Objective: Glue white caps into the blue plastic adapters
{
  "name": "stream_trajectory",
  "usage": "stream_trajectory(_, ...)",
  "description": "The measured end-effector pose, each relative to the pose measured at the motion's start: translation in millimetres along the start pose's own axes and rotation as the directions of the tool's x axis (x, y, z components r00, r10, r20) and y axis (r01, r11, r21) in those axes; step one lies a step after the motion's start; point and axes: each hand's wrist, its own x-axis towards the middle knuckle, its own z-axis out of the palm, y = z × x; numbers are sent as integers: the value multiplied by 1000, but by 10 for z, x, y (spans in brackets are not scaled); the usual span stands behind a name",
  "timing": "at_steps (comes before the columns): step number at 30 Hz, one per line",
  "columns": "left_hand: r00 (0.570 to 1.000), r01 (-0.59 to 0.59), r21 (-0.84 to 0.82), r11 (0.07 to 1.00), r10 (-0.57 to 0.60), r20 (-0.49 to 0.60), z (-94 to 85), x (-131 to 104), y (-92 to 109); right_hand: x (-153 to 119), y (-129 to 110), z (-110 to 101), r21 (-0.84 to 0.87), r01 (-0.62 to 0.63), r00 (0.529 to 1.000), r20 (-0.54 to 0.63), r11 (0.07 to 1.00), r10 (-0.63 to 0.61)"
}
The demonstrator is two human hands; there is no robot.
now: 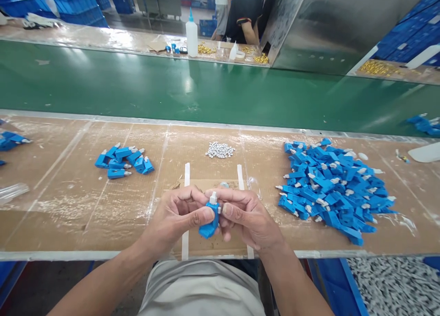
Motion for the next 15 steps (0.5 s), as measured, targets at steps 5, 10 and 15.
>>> stream_trajectory(5,999,36,-18,999,-36,-2,9,31,-35,2,-22,-5,4,0,1000,1,1000,0)
stream_trajectory(10,998,59,-13,998,-60,-17,37,50,-45,-7,-17,0,-7,30,998,-47,1000,-30)
stream_trajectory(15,999,18,75,997,-14,-50,60,31,-5,16,22,76,-92,55,998,-16,994,-57)
